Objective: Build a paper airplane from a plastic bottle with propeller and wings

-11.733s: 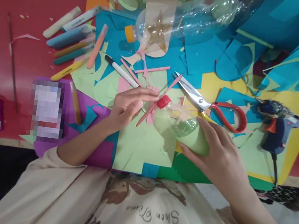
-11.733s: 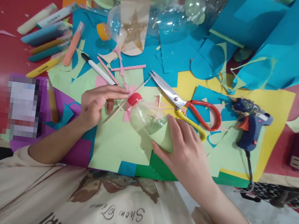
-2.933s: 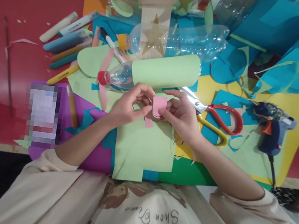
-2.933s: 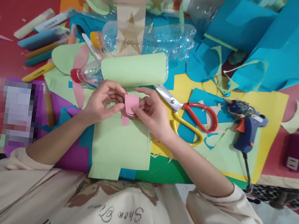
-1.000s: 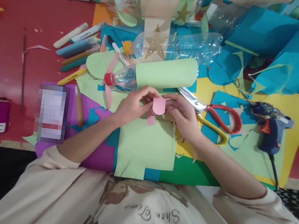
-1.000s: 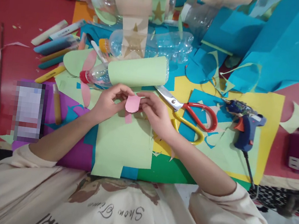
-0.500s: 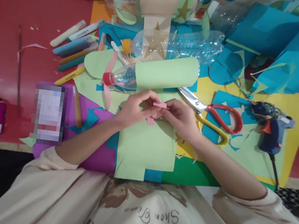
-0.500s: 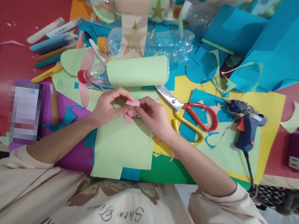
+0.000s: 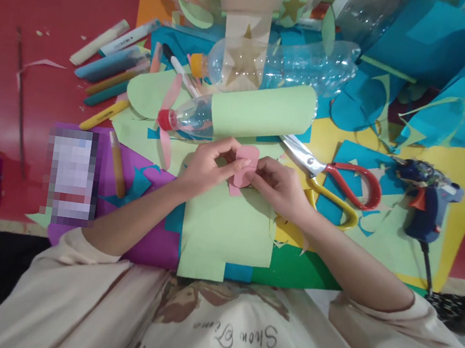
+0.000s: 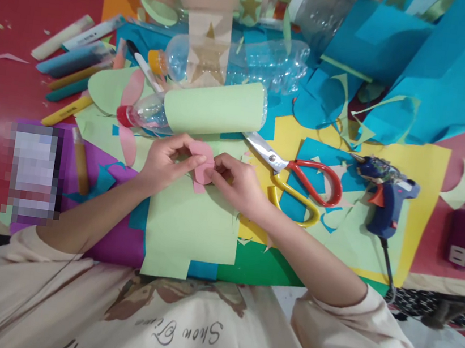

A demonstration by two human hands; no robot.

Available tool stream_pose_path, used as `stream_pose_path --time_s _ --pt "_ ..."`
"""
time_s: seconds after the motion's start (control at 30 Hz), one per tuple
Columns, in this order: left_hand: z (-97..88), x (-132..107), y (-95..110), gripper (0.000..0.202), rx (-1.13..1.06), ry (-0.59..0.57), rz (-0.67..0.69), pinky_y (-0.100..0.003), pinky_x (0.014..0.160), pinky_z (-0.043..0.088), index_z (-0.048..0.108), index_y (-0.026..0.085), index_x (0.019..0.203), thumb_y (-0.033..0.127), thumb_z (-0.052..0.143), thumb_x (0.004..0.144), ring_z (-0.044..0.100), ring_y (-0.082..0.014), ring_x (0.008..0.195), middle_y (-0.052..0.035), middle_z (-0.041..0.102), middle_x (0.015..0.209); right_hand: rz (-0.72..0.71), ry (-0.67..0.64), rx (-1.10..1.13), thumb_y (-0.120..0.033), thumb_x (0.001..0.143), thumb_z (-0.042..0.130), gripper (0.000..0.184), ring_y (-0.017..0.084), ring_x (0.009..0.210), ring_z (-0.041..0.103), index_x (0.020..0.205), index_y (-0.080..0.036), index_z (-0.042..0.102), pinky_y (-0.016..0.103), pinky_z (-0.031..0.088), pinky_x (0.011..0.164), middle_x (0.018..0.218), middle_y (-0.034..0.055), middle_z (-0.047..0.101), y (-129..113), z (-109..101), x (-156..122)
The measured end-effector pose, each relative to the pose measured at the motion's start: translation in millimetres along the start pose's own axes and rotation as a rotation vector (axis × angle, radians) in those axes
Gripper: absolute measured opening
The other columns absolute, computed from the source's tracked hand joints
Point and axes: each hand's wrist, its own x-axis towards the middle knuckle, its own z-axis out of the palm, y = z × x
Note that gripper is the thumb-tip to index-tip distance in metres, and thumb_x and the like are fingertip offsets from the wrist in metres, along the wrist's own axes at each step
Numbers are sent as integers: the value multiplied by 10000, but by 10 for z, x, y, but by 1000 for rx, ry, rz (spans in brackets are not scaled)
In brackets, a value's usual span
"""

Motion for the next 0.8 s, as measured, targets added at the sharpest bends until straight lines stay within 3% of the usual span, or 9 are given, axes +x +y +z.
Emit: stream_pose_path --time_s 0.2,0.37,0.63,0.8 --pt "-10 0 -14 304 -7 -12 4 -209 545 451 518 195 697 442 635 830 538 -80 552 49 571 612 -28 -56 -16 -261 833 523 133 94 537 459 716 -200 513 251 338 498 636 -2 608 12 -2 8" --pt "-5 8 -17 377 24 -12 21 -223 580 462 512 192 688 526 625 821 538 -85 574 41 565 623 -5 -44 1 -287 818 551 145 96 544 447 707 -196 531 250 344 500 629 -6 589 -5 -6 0" --pt "-17 1 -2 359 -14 -23 -10 -195 577 442 534 181 700 506 650 800 532 -81 606 34 575 654 22 8 158 -513 871 541 364 91 554 452 701 -192 526 240 371 517 609 -17 537 23 1 -1" --pt "-29 2 34 211 -54 -42 -48 -180 552 429 591 173 762 377 607 814 542 -76 602 20 619 698 42 38 223 -607 840 549 435 88 553 456 704 -194 531 244 371 519 608 -25 521 18 0 -2"
